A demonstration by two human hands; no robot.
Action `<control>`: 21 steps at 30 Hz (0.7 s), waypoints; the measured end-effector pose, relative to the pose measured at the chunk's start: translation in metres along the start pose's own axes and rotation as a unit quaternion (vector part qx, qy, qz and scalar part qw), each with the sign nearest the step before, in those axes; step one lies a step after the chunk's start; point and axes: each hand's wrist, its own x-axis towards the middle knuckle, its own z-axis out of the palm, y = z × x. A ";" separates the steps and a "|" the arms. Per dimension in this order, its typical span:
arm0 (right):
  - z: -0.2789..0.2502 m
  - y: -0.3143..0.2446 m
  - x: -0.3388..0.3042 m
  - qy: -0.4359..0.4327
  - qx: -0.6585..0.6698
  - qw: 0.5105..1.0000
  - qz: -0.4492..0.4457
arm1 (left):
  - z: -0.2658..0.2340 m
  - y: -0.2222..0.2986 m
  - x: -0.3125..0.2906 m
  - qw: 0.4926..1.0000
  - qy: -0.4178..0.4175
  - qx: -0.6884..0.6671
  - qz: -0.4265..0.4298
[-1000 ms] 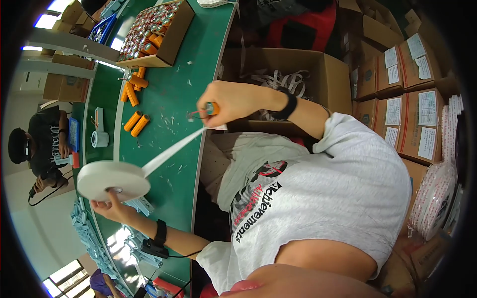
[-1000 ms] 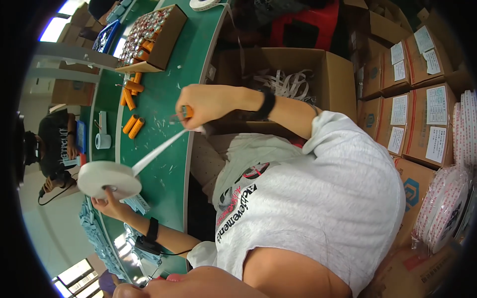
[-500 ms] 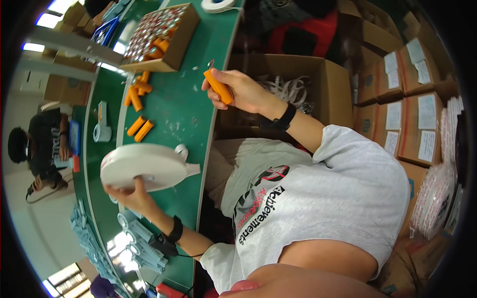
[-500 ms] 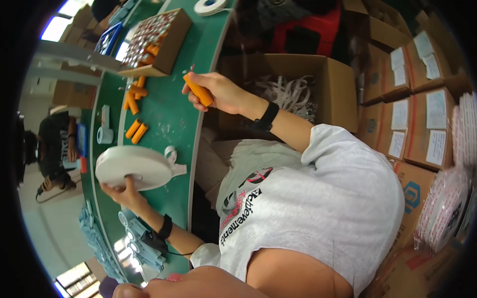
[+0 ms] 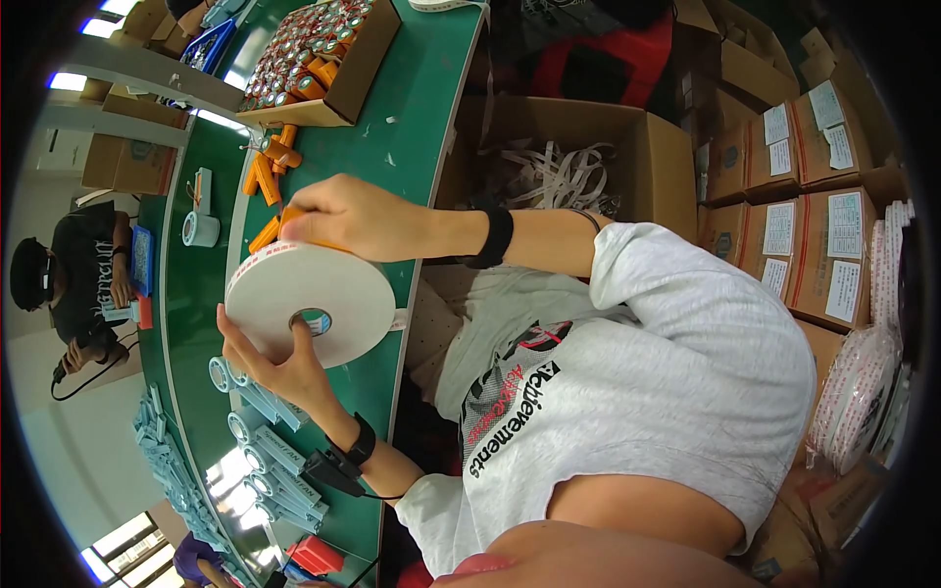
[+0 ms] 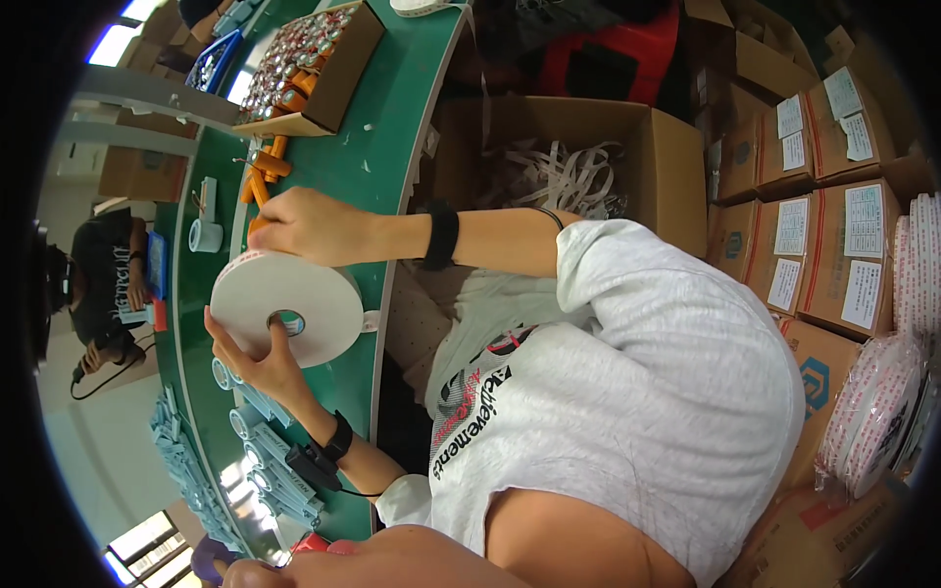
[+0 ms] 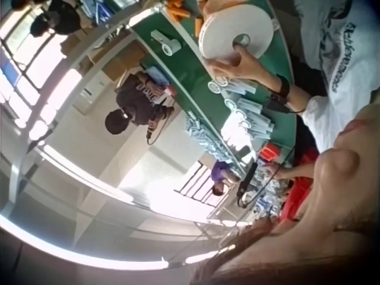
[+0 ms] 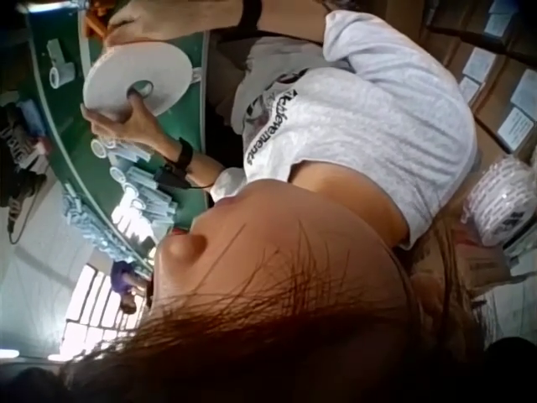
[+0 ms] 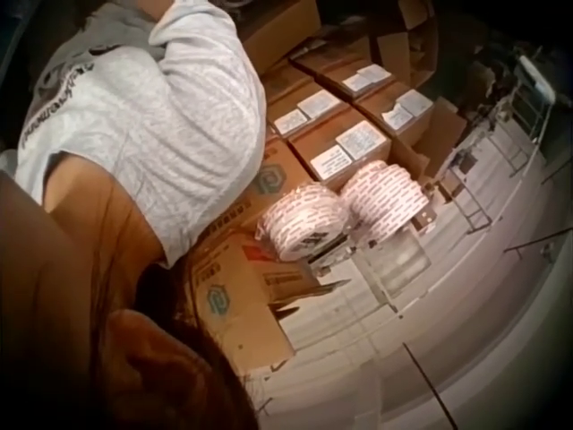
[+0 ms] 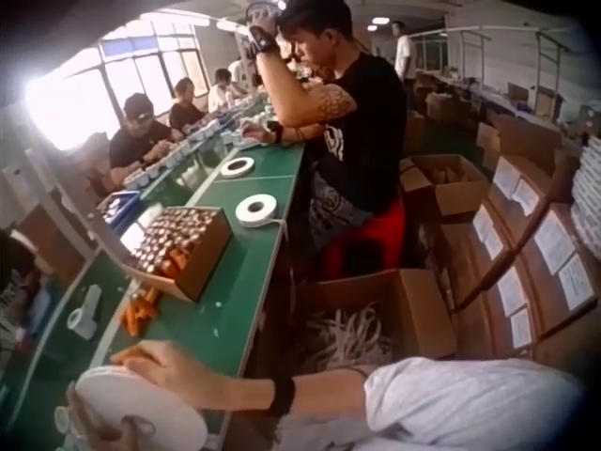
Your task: The person applies double-sided tape to batteries, installs them into fan housings, and discards the tape backing into a box. This process is repeated multiple times, including with batteries taken from a larger pack.
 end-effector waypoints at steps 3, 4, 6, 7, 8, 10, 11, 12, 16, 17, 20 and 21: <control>0.002 0.009 0.008 0.075 0.211 0.974 -0.027 | 0.012 -0.006 -0.007 1.000 0.024 0.000 0.019; 0.000 0.009 0.011 0.108 0.327 0.937 -0.057 | 0.014 -0.004 -0.007 1.000 0.023 -0.003 0.019; -0.016 -0.006 0.021 0.175 0.466 0.853 -0.159 | 0.015 -0.004 -0.006 0.999 -0.014 0.003 0.053; -0.032 -0.029 0.034 0.205 0.494 0.814 -0.227 | 0.011 -0.003 -0.008 0.997 -0.028 0.012 0.066; -0.050 -0.043 0.040 0.231 0.312 0.866 -0.316 | 0.012 -0.006 -0.007 0.998 -0.026 0.017 0.060; -0.066 -0.057 0.027 0.241 0.123 0.878 -0.395 | 0.024 -0.022 0.006 0.998 -0.060 -0.012 0.027; -0.068 -0.060 0.015 0.134 0.206 0.920 -0.305 | 0.030 -0.031 0.012 0.997 -0.072 -0.022 0.005; -0.066 -0.062 0.003 0.021 0.283 0.937 -0.206 | 0.037 -0.038 0.021 0.995 -0.090 -0.030 -0.019; -0.056 -0.040 -0.022 0.009 0.149 0.977 -0.154 | 0.066 -0.035 0.042 0.950 -0.100 0.294 -0.033; -0.065 -0.035 -0.025 0.037 -0.010 0.977 -0.211 | 0.056 -0.037 0.048 0.948 -0.101 0.299 -0.035; -0.078 -0.026 -0.033 0.088 -0.317 0.893 -0.307 | -0.016 -0.063 0.072 0.885 -0.194 0.423 0.014; -0.077 -0.026 -0.035 0.071 -0.296 0.913 -0.272 | -0.041 -0.084 0.073 0.883 -0.191 0.428 0.009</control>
